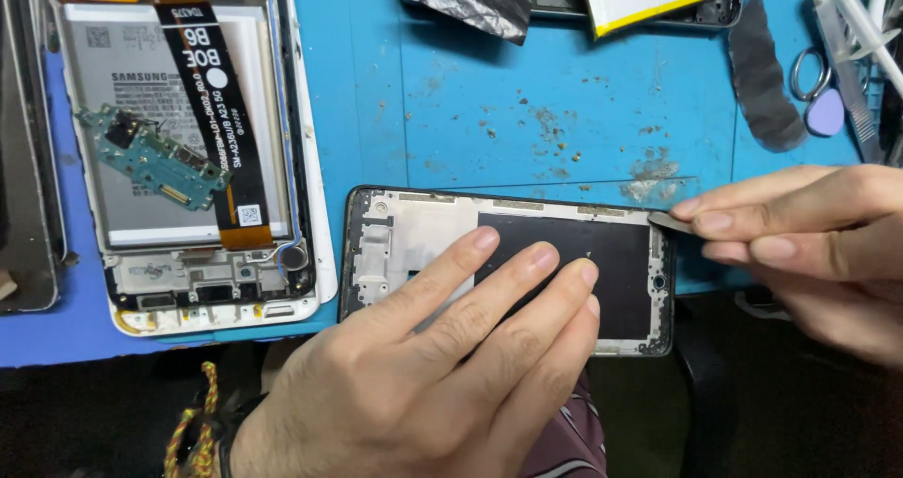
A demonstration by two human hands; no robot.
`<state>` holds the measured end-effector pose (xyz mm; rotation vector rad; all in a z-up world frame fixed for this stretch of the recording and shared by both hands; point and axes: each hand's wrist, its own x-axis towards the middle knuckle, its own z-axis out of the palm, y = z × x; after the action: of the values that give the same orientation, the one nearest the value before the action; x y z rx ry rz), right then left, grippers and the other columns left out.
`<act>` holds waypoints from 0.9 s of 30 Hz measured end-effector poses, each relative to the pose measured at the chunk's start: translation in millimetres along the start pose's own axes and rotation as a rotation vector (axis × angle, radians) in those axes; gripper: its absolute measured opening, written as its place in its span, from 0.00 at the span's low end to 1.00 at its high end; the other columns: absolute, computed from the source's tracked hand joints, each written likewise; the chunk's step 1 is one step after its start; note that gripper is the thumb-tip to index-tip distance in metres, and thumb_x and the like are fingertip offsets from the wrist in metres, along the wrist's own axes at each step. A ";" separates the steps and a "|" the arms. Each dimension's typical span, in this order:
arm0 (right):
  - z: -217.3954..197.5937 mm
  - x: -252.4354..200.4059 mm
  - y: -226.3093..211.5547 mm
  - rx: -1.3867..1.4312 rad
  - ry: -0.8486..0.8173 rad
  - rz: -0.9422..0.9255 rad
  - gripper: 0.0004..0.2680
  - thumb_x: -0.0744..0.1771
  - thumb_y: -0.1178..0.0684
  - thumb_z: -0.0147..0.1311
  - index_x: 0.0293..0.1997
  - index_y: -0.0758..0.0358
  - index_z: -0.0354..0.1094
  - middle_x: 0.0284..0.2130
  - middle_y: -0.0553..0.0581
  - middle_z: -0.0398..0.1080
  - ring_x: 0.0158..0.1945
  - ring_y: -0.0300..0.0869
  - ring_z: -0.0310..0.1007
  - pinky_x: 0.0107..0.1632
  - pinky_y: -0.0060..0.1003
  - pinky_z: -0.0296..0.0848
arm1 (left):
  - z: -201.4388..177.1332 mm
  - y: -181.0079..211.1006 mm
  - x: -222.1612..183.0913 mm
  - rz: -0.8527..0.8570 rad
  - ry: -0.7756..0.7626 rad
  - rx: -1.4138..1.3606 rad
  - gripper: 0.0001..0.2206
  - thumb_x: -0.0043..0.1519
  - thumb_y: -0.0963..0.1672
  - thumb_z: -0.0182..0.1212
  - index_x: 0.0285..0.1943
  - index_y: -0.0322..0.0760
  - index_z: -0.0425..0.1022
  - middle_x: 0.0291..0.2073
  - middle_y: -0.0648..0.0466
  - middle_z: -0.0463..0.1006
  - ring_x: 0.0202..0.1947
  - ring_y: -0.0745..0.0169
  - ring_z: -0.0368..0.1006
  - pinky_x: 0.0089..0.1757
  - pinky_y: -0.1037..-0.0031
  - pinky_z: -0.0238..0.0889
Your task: The person uses a metal prying tool to carefully separate the screen assembly from the smartphone's frame. They work along the edges of the device, lifting the display to detach it from the chassis.
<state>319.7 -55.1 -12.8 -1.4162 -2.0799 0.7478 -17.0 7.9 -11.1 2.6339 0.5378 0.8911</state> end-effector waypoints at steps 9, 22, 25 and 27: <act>1.4 11.6 -10.0 0.070 -0.046 -0.010 0.10 0.65 0.64 0.56 0.46 0.58 0.62 0.48 0.56 0.73 0.63 0.50 0.84 0.65 0.37 0.91 | -5.3 1.7 1.0 -0.010 -0.019 -0.078 0.09 0.68 0.40 0.65 0.56 0.30 0.81 0.57 0.44 0.81 0.59 0.51 0.79 0.58 0.58 0.75; 7.5 8.3 -7.3 0.039 0.046 -0.070 0.10 0.65 0.65 0.59 0.41 0.59 0.59 0.40 0.53 0.71 0.59 0.51 0.85 0.59 0.35 0.93 | -5.0 4.2 1.9 -0.014 -0.002 -0.098 0.09 0.66 0.39 0.64 0.54 0.28 0.81 0.56 0.42 0.82 0.57 0.47 0.81 0.57 0.55 0.75; 5.8 11.4 -13.2 0.026 0.064 0.037 0.11 0.65 0.65 0.59 0.42 0.55 0.60 0.44 0.52 0.73 0.60 0.49 0.85 0.58 0.32 0.91 | -8.9 4.9 2.5 0.008 -0.010 -0.056 0.09 0.67 0.39 0.65 0.54 0.28 0.80 0.56 0.43 0.82 0.57 0.48 0.81 0.58 0.55 0.74; 3.2 30.9 -23.6 0.043 -0.055 -0.083 0.09 0.63 0.70 0.57 0.38 0.65 0.62 0.44 0.60 0.70 0.61 0.57 0.84 0.63 0.42 0.91 | -8.1 6.8 4.9 -0.007 -0.022 -0.033 0.10 0.66 0.40 0.65 0.55 0.30 0.80 0.56 0.43 0.82 0.57 0.49 0.81 0.57 0.57 0.74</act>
<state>291.9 -33.7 4.3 -1.2915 -2.1376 0.8009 -16.8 5.4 0.3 2.6081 0.5216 0.8601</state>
